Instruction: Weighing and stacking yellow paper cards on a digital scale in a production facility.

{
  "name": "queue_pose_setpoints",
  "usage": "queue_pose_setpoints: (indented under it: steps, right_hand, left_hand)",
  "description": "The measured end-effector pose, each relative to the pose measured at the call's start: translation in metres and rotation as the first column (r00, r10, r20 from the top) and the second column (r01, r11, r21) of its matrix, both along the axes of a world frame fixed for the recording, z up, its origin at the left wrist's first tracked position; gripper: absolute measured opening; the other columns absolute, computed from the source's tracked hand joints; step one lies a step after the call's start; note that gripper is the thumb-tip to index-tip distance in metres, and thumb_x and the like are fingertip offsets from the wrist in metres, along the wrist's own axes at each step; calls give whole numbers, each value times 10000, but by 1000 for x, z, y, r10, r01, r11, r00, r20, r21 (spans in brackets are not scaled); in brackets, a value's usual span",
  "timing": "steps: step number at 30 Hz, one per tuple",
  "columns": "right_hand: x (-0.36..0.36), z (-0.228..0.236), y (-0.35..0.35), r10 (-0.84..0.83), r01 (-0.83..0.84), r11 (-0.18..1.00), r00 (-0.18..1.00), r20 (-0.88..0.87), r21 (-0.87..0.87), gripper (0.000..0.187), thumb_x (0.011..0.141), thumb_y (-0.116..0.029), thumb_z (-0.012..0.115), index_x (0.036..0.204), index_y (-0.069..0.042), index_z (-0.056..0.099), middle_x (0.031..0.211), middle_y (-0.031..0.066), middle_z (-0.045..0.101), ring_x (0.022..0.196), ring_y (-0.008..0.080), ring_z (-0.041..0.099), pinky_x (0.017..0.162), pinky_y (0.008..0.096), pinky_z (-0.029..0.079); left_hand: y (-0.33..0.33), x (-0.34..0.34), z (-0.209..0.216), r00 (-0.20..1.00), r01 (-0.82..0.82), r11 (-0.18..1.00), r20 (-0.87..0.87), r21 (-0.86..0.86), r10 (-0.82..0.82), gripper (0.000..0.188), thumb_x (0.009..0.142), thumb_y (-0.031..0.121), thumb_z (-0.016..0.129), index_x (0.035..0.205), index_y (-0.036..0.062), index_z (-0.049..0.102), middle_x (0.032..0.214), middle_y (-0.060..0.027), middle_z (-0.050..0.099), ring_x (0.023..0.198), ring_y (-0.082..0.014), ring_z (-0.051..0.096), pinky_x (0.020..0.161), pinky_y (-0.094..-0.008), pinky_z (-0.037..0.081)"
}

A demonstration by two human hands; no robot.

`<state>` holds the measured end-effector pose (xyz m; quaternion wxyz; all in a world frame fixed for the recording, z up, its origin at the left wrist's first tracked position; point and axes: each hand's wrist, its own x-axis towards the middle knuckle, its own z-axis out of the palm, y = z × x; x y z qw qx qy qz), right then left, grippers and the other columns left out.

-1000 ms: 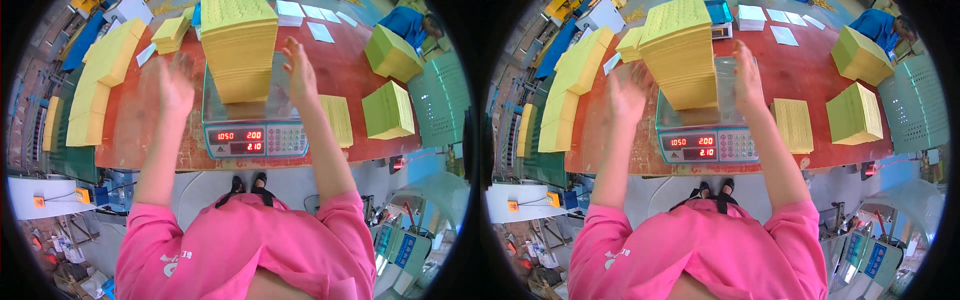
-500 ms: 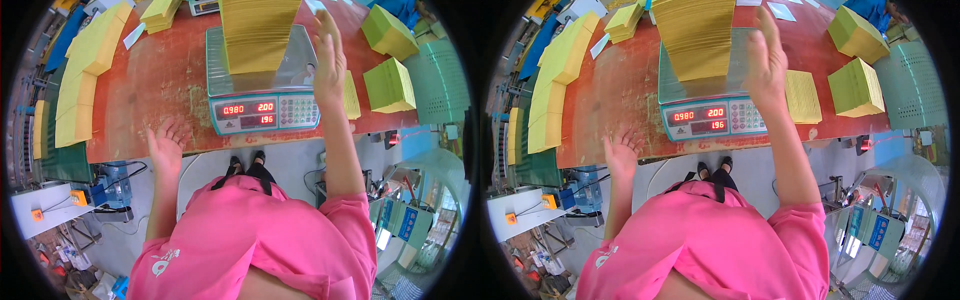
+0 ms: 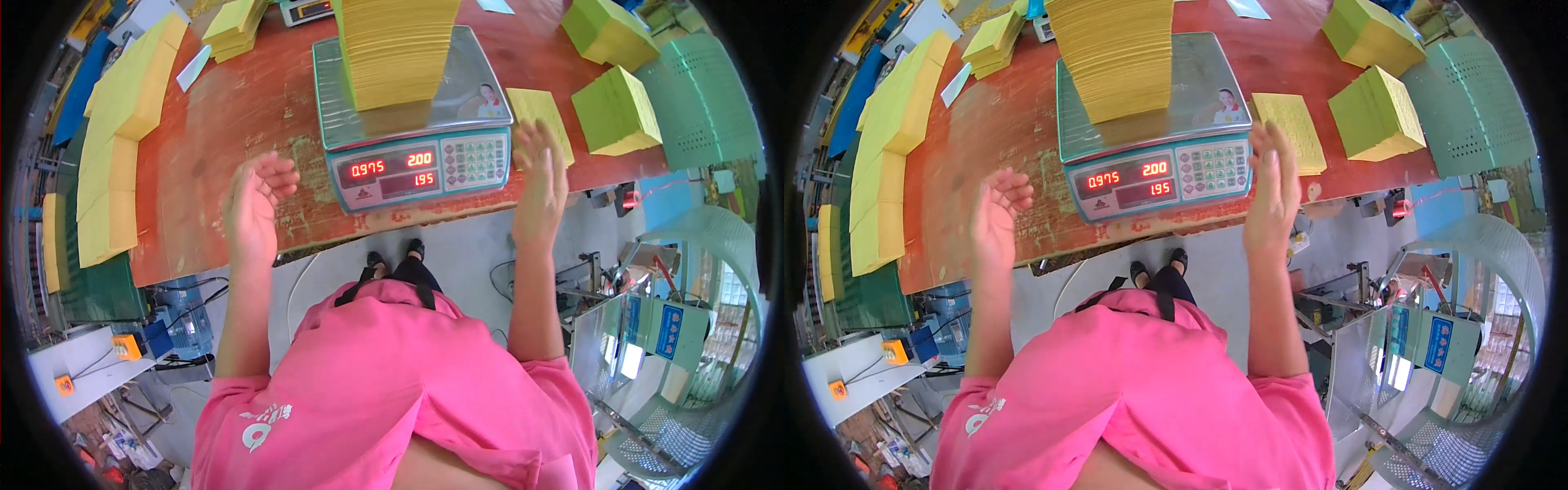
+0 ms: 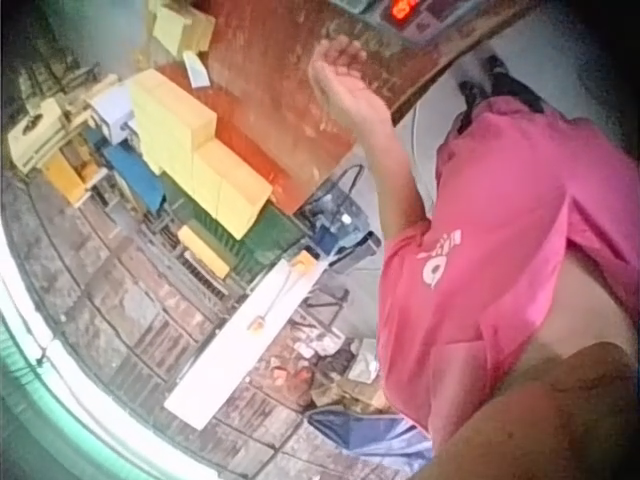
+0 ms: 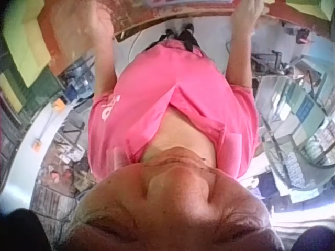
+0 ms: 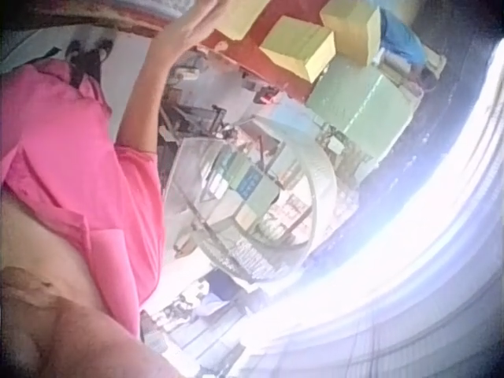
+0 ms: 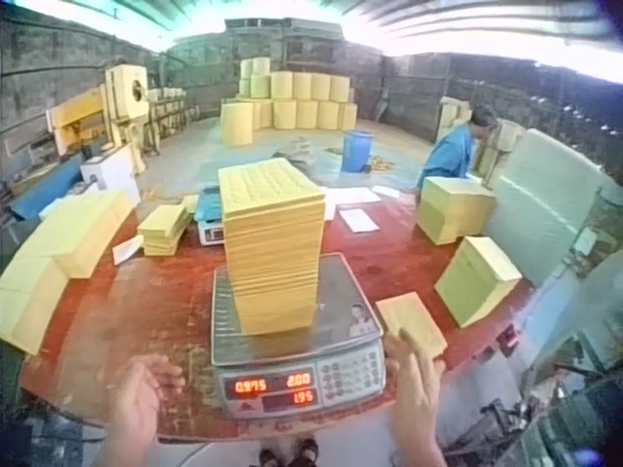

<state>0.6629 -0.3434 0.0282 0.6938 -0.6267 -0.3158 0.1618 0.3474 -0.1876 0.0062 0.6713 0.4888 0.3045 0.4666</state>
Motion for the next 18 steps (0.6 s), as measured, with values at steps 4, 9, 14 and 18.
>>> queue_pose_setpoints:
  steps: [4, 9, 14, 18]
  right_hand:
    - [-21, -26, -34, 48, -56, 994, 995, -91, -90, 470, 1058, -295, 413, 1390, 35, 453, 1320, 156, 576, 1237, 239, 545, 1053, 382, 407]
    - [-27, -56, -46, 129, -155, 985, 958, -256, -83, 425, 1060, -270, 413, 1354, 26, 490, 1231, 151, 626, 1135, 206, 596, 975, 342, 463]
    - [-24, -43, -40, 275, -290, 957, 922, -271, -14, 391, 1056, -251, 408, 1285, 28, 560, 1136, 138, 667, 972, 201, 658, 874, 334, 510]
    - [4, -57, -47, 350, -380, 920, 908, -230, -100, 341, 1047, -193, 420, 1217, 35, 607, 1071, 122, 680, 961, 181, 658, 866, 319, 514]
  left_hand:
    - [12, 41, 72, 994, -22, 966, -97, 258, 49, 272, 1027, 174, 497, 1170, -26, 613, 1116, -155, 666, 1000, -212, 653, 864, -326, 516]
    - [40, 101, 161, 948, 116, 434, -230, 894, 221, 285, 929, 91, 628, 1195, -10, 627, 1241, -118, 645, 1174, -230, 596, 1012, -350, 457]
    - [93, 157, 182, 833, 294, 213, -359, 932, 420, 441, 856, 169, 720, 1256, 20, 608, 1295, -115, 624, 1248, -250, 547, 1075, -349, 394]
    - [107, 176, 182, 711, 442, 402, -587, 802, 388, 527, 806, 303, 746, 1240, 32, 625, 1281, -150, 626, 1196, -305, 580, 1022, -369, 443]
